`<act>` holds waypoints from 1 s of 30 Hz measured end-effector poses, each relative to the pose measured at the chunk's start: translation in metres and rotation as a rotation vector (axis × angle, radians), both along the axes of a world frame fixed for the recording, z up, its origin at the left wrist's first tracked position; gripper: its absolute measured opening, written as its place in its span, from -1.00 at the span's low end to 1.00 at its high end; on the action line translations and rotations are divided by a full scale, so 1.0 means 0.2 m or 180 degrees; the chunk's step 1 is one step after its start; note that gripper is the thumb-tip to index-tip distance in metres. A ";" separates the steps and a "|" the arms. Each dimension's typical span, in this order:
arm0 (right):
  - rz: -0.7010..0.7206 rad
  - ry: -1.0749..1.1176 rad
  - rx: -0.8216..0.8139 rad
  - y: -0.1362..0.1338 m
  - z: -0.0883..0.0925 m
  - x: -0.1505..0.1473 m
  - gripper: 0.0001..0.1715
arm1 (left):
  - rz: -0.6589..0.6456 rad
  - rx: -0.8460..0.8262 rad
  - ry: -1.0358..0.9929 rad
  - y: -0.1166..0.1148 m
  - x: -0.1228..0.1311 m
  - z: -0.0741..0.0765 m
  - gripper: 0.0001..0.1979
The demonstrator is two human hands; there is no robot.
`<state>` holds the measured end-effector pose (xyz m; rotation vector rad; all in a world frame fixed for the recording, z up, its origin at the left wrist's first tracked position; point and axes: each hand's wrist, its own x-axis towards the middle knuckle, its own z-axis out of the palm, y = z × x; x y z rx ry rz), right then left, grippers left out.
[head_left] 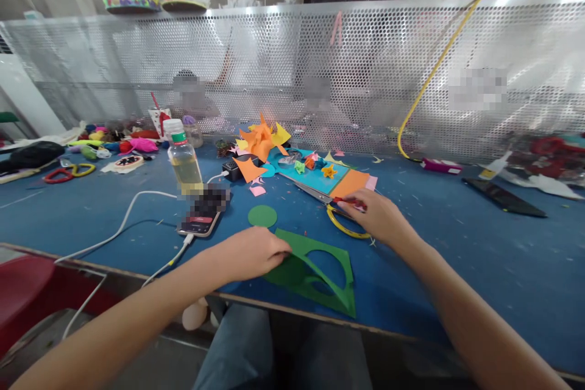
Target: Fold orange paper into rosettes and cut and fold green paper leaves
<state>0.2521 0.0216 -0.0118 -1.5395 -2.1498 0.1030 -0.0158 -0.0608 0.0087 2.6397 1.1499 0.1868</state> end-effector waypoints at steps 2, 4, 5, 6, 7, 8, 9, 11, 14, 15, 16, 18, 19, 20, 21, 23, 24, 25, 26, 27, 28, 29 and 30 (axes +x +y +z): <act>-0.0003 0.0334 0.0212 -0.14 0.05 -0.02 -0.61 | 0.0208 0.0201 -0.0214 0.02 0.00 0.02 -0.69; 0.0102 0.1180 0.0734 -0.31 0.09 -0.05 -0.69 | 0.0393 0.0363 -0.0632 0.02 0.00 0.05 -0.70; 0.0103 0.1323 0.0946 -0.39 0.10 -0.06 -0.74 | 0.0500 0.0388 -0.0909 0.02 0.01 0.08 -0.71; 0.0085 0.1369 0.1184 -0.47 0.09 -0.07 -0.78 | 0.0639 0.0352 -0.1194 0.02 0.01 0.10 -0.72; 0.0126 0.1351 0.1424 -0.53 0.09 -0.08 -0.80 | 0.0784 0.0237 -0.1485 0.01 0.02 0.12 -0.73; 0.0165 0.1324 0.1541 -0.58 0.07 -0.09 -0.78 | 0.0918 0.0038 -0.1775 0.00 0.03 0.14 -0.73; 0.0156 0.1265 0.1529 -0.62 0.05 -0.10 -0.73 | 0.1025 -0.0223 -0.2063 0.00 0.04 0.16 -0.72; 0.0042 0.1207 0.1317 -0.65 0.00 -0.10 -0.56 | 0.1139 -0.0789 -0.2648 -0.02 0.05 0.18 -0.73; -0.0030 0.1298 0.0790 -0.63 -0.07 -0.09 -0.35 | 0.1282 -0.1493 -0.3498 -0.04 0.07 0.17 -0.77; 0.0022 0.1344 0.0648 -0.63 -0.09 -0.09 -0.32 | 0.1329 -0.1722 -0.3737 -0.05 0.08 0.16 -0.79; 0.0107 0.1381 0.0556 -0.63 -0.11 -0.09 -0.30 | 0.1356 -0.1975 -0.3942 -0.06 0.08 0.15 -0.80; 0.0263 0.1416 0.0430 -0.63 -0.11 -0.10 -0.30 | 0.1351 -0.2449 -0.4284 -0.07 0.09 0.11 -0.83; 0.0309 0.1426 0.0410 -0.63 -0.11 -0.11 -0.31 | 0.1334 -0.2612 -0.4427 -0.08 0.10 0.09 -0.85; 0.0331 0.1421 0.0399 -0.64 -0.10 -0.12 -0.33 | 0.1325 -0.2700 -0.4545 -0.09 0.11 0.07 -0.86; 0.0342 0.1401 0.0425 -0.65 -0.10 -0.13 -0.34 | 0.1319 -0.2721 -0.4641 -0.10 0.11 0.05 -0.86; 0.0392 0.1270 0.0615 -0.66 -0.08 -0.15 -0.33 | 0.1281 -0.2692 -0.4753 -0.13 0.12 0.02 -0.87; 0.0454 0.1143 0.0736 -0.66 -0.08 -0.16 -0.32 | 0.1232 -0.2689 -0.4794 -0.14 0.13 0.00 -0.87; 0.0532 0.0990 0.0848 -0.67 -0.08 -0.17 -0.33 | 0.1172 -0.2703 -0.4846 -0.15 0.13 -0.01 -0.88; 0.0600 0.0836 0.0933 -0.67 -0.08 -0.18 -0.38 | 0.1111 -0.2728 -0.4907 -0.16 0.13 -0.02 -0.88; 0.0645 0.0704 0.0985 -0.68 -0.08 -0.18 -0.45 | 0.1072 -0.2737 -0.4972 -0.17 0.13 -0.03 -0.88; 0.0671 0.0606 0.1007 -0.68 -0.07 -0.19 -0.51 | 0.1079 -0.2705 -0.5033 -0.18 0.13 -0.04 -0.88; 0.0691 0.0558 0.1019 -0.69 -0.07 -0.20 -0.53 | 0.1131 -0.2632 -0.5075 -0.19 0.13 -0.05 -0.88; 0.0713 0.0563 0.1033 -0.70 -0.07 -0.21 -0.51 | 0.1214 -0.2533 -0.5084 -0.20 0.14 -0.06 -0.87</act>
